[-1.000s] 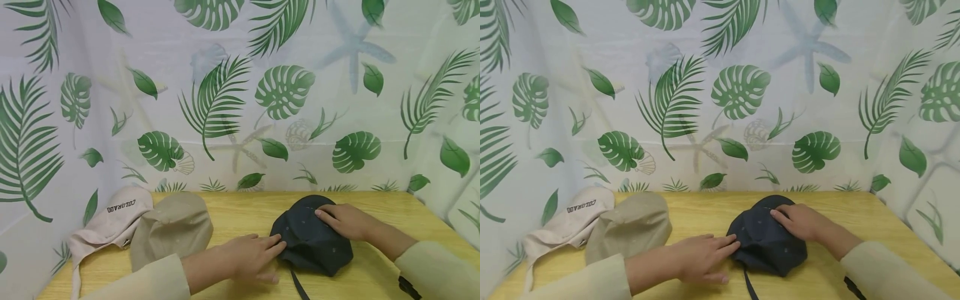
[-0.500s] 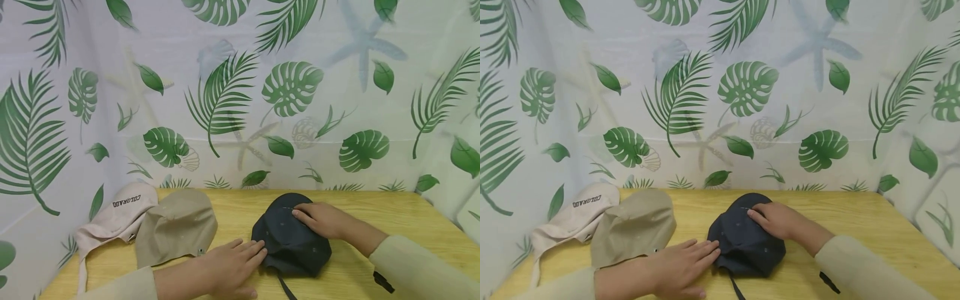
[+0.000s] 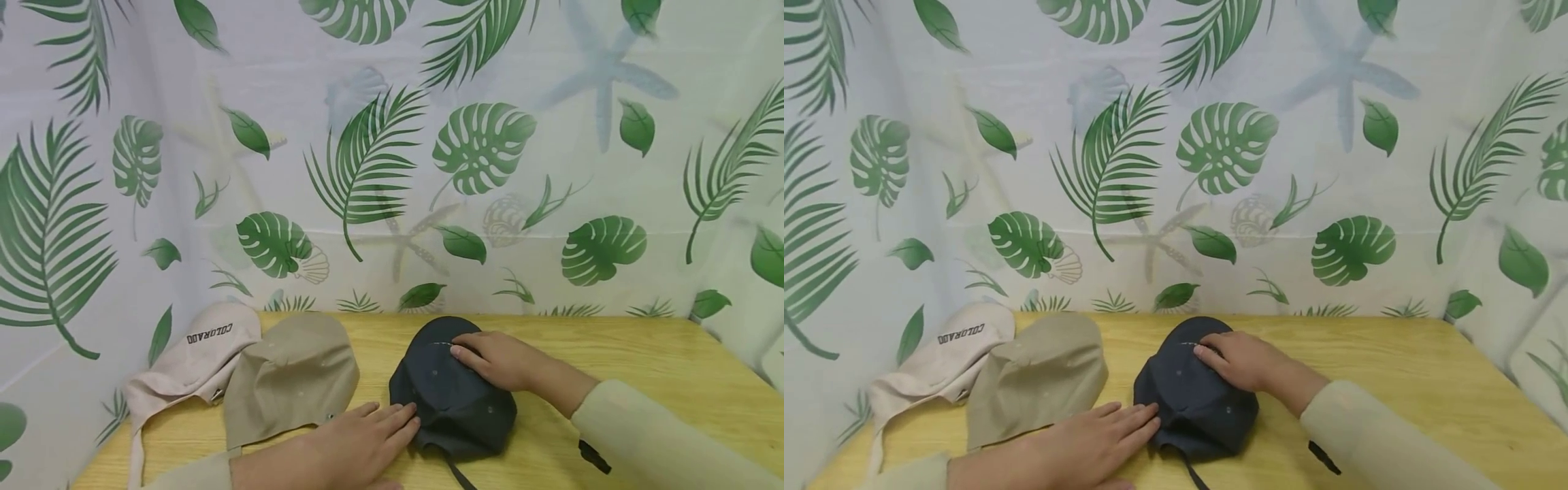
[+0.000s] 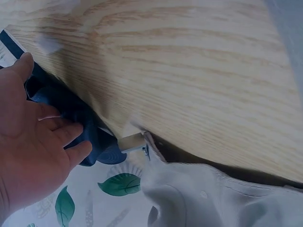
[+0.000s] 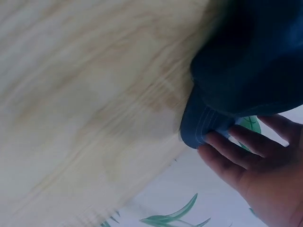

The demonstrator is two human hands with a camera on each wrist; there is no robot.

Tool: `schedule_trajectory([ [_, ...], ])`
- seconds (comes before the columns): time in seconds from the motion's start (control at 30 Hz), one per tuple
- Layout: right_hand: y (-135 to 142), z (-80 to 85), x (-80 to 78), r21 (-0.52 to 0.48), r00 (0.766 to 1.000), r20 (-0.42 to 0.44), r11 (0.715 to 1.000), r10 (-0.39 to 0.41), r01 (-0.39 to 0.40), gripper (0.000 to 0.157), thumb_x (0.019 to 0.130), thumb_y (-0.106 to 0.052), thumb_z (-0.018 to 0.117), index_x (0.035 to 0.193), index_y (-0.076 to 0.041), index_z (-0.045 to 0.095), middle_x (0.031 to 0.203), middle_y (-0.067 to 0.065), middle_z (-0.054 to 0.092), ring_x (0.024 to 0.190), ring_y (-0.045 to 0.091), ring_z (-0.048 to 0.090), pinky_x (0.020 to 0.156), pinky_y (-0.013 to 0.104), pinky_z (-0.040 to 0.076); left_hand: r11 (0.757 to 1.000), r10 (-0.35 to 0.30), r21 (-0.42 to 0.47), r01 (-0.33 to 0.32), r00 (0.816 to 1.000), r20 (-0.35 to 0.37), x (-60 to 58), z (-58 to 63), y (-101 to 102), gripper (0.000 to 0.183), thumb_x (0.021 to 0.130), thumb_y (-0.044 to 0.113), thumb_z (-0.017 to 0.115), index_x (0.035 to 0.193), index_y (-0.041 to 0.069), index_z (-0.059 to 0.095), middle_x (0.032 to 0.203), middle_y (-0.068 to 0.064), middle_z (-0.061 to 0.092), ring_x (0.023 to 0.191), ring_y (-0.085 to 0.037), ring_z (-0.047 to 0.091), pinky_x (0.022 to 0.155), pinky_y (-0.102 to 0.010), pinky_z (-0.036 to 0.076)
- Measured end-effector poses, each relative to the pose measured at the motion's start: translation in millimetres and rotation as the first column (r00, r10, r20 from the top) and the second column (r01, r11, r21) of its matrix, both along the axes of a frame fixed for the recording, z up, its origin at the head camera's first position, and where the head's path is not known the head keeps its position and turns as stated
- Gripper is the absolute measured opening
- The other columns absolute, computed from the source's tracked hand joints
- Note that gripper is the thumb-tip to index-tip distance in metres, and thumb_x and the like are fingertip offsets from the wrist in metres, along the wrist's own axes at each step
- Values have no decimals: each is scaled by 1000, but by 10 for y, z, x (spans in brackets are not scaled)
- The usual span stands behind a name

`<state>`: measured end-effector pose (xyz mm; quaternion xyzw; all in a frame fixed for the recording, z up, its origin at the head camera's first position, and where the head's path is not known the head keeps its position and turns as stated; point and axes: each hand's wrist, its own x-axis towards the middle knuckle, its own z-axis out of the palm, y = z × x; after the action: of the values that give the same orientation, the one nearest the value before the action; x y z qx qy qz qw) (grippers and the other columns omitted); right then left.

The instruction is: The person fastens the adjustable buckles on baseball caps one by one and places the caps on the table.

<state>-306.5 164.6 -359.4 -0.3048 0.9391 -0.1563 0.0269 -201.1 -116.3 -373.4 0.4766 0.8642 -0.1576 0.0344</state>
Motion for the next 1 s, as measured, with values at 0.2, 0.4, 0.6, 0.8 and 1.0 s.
schedule_trajectory([
  [0.2,193,115,173,-34,991,-127,999,-30,26,51,106,-44,40,134,-6,60,132,16,63,125,38,58,102,56,45,999,15,-29,-16,1000,-24,17,67,46,77,99,66,30,157,17,31,163,0,30,148,-11,32,114,-36,39],
  [0.4,413,190,488,10,977,-211,999,-41,44,42,104,-44,45,124,-13,66,123,6,66,118,32,62,96,53,50,1000,-14,-18,13,999,-39,61,109,20,74,100,64,30,156,16,34,162,-1,32,148,-12,33,113,-37,39],
  [0.6,504,94,808,65,874,-480,996,78,-53,24,93,-32,70,111,-17,67,106,-6,65,95,15,66,81,37,57,992,-122,10,123,987,-105,115,29,-35,69,103,60,27,154,15,39,159,-2,38,146,-12,38,110,-36,43],
  [0.8,392,-45,990,39,678,-692,952,245,-305,21,99,-34,59,105,-16,67,98,-6,60,81,8,59,69,25,54,966,-236,50,254,944,-230,304,41,66,53,105,50,35,144,19,52,146,5,54,132,-8,52,102,-28,48],
  [1.0,197,-202,1058,142,576,-647,821,500,-553,25,105,-25,45,115,-17,66,100,-5,58,75,4,49,65,10,41,922,-277,239,306,950,-147,396,-76,217,42,107,38,40,139,16,55,140,2,57,125,-7,55,97,-16,45],
])
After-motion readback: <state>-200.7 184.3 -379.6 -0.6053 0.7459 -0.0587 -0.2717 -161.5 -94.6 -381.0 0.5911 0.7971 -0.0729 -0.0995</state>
